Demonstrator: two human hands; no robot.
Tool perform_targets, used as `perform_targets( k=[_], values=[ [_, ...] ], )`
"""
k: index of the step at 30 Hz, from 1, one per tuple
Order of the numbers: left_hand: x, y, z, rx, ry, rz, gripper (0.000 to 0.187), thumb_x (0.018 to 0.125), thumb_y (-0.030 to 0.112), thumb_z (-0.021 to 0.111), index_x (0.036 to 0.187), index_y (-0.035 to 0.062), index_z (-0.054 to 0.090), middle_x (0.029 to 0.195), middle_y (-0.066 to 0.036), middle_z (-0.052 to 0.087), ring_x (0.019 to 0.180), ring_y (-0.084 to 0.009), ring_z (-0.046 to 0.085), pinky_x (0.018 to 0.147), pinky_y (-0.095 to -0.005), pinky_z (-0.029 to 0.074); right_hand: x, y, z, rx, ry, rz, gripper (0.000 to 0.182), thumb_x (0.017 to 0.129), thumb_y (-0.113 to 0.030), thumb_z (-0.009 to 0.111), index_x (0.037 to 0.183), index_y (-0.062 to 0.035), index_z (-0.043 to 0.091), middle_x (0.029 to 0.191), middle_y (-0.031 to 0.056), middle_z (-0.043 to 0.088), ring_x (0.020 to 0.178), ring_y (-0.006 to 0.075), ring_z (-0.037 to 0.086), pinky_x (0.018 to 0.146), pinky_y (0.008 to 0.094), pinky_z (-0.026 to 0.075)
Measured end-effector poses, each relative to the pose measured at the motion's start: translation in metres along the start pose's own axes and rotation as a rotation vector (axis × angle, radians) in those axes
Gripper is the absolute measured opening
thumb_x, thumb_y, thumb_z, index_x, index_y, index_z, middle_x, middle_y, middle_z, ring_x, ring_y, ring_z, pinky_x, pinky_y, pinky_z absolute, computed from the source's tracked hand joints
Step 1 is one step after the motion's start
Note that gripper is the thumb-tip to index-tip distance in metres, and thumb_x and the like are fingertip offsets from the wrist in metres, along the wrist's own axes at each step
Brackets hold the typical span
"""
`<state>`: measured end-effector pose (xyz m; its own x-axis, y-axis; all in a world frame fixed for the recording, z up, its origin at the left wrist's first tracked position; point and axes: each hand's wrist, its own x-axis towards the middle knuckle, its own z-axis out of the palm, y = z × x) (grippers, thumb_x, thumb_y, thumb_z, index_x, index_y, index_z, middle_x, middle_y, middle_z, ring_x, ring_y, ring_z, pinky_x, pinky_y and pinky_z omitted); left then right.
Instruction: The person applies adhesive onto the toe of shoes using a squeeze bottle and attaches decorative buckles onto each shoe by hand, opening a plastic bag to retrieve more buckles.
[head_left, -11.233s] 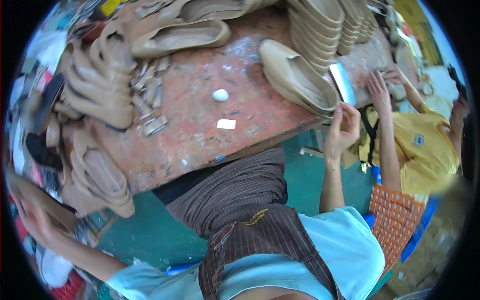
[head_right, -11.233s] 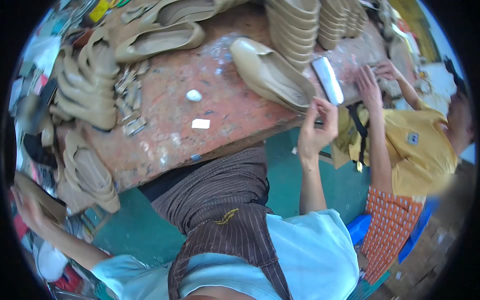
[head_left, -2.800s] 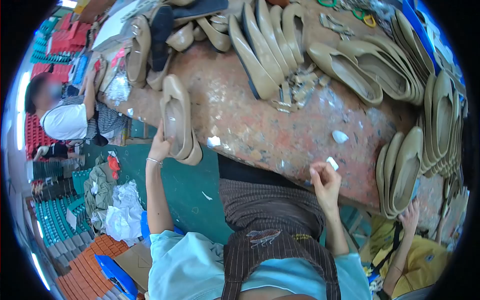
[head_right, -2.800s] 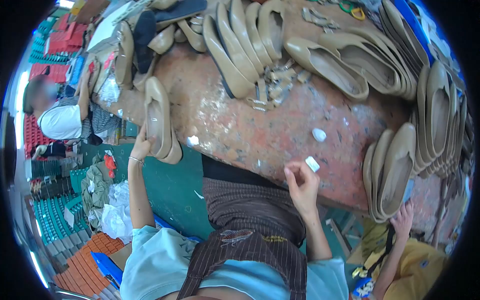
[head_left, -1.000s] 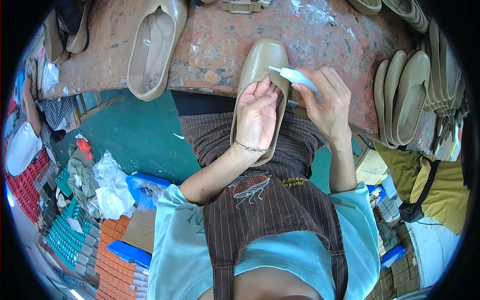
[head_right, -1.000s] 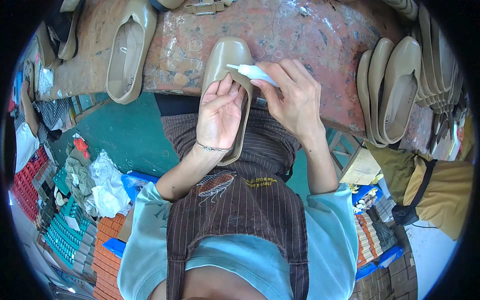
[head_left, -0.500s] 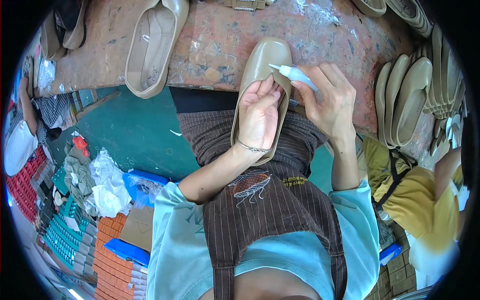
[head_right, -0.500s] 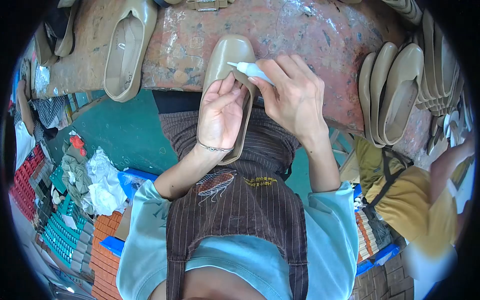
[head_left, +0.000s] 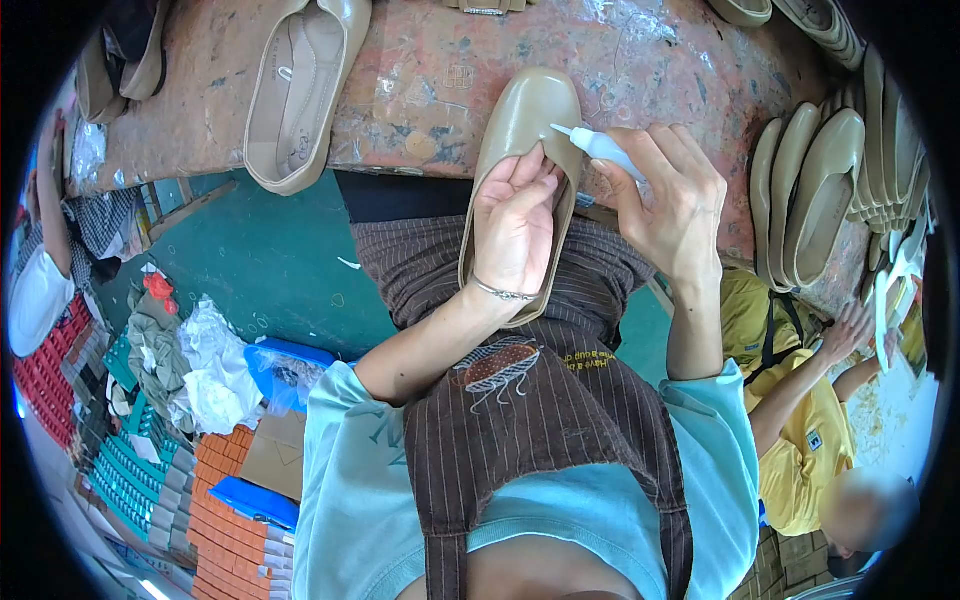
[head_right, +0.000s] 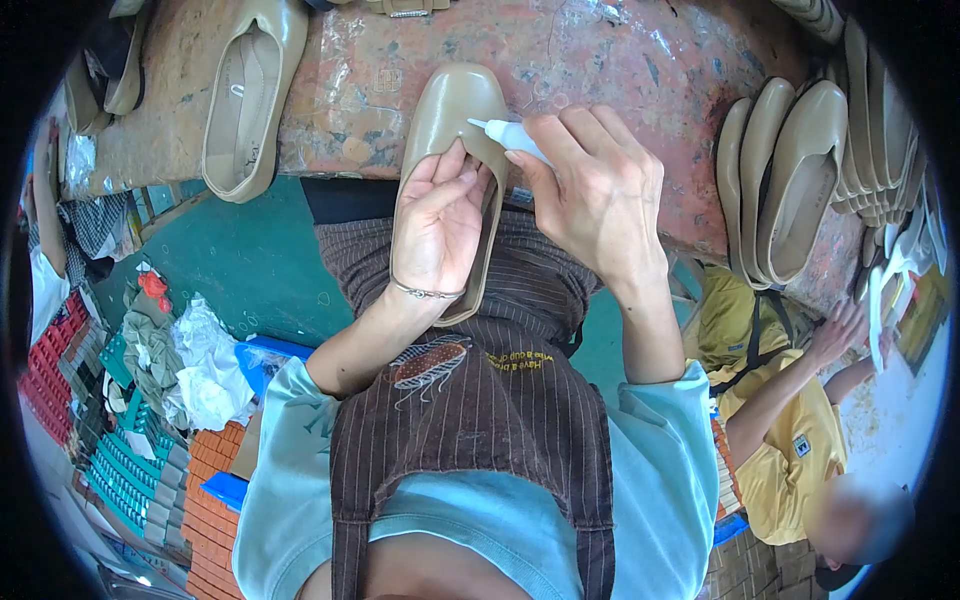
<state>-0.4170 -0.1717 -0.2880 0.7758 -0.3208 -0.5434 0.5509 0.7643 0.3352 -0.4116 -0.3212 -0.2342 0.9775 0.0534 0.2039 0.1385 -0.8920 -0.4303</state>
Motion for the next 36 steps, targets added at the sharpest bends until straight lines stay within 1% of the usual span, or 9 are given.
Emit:
perform_targets(
  k=[16, 19, 22, 26, 27, 29, 32, 34, 36],
  values=[
    [0.001, -0.001, -0.002, -0.016, 0.021, -0.002, 0.031, 0.083, -0.01, 0.048, 0.113, -0.0044, 0.05, 0.124, -0.014, 0.053, 0.115, -0.0228, 0.049, 0.104, -0.0363, 0.035, -0.001, 0.004, -0.008, -0.024, -0.044, 0.018, 0.015, 0.07, -0.013, 0.07, 0.081, -0.0074, 0.062, 0.073, 0.006, 0.058, 0.069, 0.0258, 0.057, 0.056, 0.0347, 0.047],
    [0.001, 0.001, -0.001, -0.031, 0.016, -0.006, 0.028, 0.082, -0.01, 0.05, 0.108, -0.0012, 0.052, 0.117, -0.012, 0.055, 0.11, -0.0215, 0.052, 0.1, -0.0353, 0.039, -0.006, 0.013, -0.004, 0.131, 0.027, 0.127, 0.017, 0.074, -0.011, 0.07, 0.09, -0.006, 0.065, 0.076, 0.0068, 0.062, 0.072, 0.0222, 0.061, 0.061, 0.032, 0.049],
    [0.0, 0.001, -0.016, -0.11, -0.009, -0.003, 0.021, 0.082, -0.011, 0.051, 0.096, 0.0045, 0.055, 0.101, -0.009, 0.058, 0.093, -0.0181, 0.055, 0.086, -0.0305, 0.045, -0.011, 0.034, 0.011, 0.521, 0.308, 0.451, 0.016, 0.082, -0.011, 0.066, 0.094, -0.0005, 0.063, 0.081, 0.0092, 0.065, 0.079, 0.0145, 0.063, 0.069, 0.0307, 0.049],
    [-0.002, 0.011, -0.009, 0.002, 0.06, -0.098, 0.017, 0.083, -0.011, 0.049, 0.092, 0.0028, 0.053, 0.094, -0.006, 0.053, 0.092, -0.0172, 0.054, 0.083, -0.0282, 0.045, -0.014, 0.084, 0.033, 0.189, 0.497, 0.456, 0.025, 0.08, -0.01, 0.063, 0.102, -0.002, 0.055, 0.093, 0.0178, 0.058, 0.091, 0.0362, 0.057, 0.079, 0.0436, 0.045],
    [0.002, 0.011, -0.016, -0.028, -0.109, -0.105, 0.017, 0.084, -0.009, 0.048, 0.096, 0.0018, 0.053, 0.098, -0.007, 0.055, 0.093, -0.0175, 0.053, 0.088, -0.0301, 0.044, -0.015, 0.092, 0.03, 0.072, 0.517, 0.373, 0.031, 0.079, -0.009, 0.062, 0.107, -0.0005, 0.052, 0.101, 0.0196, 0.056, 0.098, 0.0395, 0.052, 0.085, 0.0458, 0.042],
    [0.003, 0.014, -0.015, 0.011, -0.045, -0.142, 0.019, 0.085, -0.007, 0.048, 0.102, -0.0001, 0.054, 0.106, -0.009, 0.058, 0.098, -0.0185, 0.053, 0.094, -0.0322, 0.041, -0.018, 0.101, 0.031, 0.115, 0.446, 0.488, 0.033, 0.079, -0.007, 0.06, 0.11, 0.0008, 0.05, 0.111, 0.0211, 0.054, 0.109, 0.0403, 0.049, 0.092, 0.0453, 0.041],
    [0.012, 0.017, -0.026, 0.043, -0.107, -0.139, 0.023, 0.085, -0.006, 0.048, 0.108, -0.0016, 0.053, 0.114, -0.011, 0.058, 0.106, -0.0199, 0.052, 0.098, -0.0337, 0.039, -0.021, 0.085, 0.032, 0.209, 0.633, 0.443, 0.048, 0.075, 0.003, 0.061, 0.119, 0.0, 0.044, 0.126, 0.0231, 0.046, 0.125, 0.042, 0.038, 0.102, 0.0455, 0.035],
    [0.013, 0.016, -0.024, 0.058, -0.081, -0.145, 0.027, 0.085, -0.005, 0.048, 0.112, -0.003, 0.052, 0.117, -0.011, 0.057, 0.112, -0.0218, 0.05, 0.1, -0.0339, 0.038, -0.023, 0.061, 0.024, 0.009, 0.809, 0.479, 0.047, 0.073, 0.008, 0.058, 0.118, 0.0005, 0.045, 0.12, 0.0228, 0.047, 0.118, 0.0424, 0.042, 0.098, 0.0473, 0.037],
    [0.015, 0.017, -0.026, 0.053, -0.101, -0.136, 0.027, 0.085, -0.005, 0.048, 0.112, -0.0034, 0.052, 0.118, -0.012, 0.057, 0.112, -0.022, 0.05, 0.1, -0.0341, 0.038, -0.014, 0.038, 0.02, 0.049, 0.844, 0.248, 0.037, 0.067, 0.01, 0.057, 0.102, -0.0009, 0.056, 0.098, 0.0165, 0.058, 0.095, 0.0359, 0.056, 0.085, 0.0442, 0.045]
  ],
)
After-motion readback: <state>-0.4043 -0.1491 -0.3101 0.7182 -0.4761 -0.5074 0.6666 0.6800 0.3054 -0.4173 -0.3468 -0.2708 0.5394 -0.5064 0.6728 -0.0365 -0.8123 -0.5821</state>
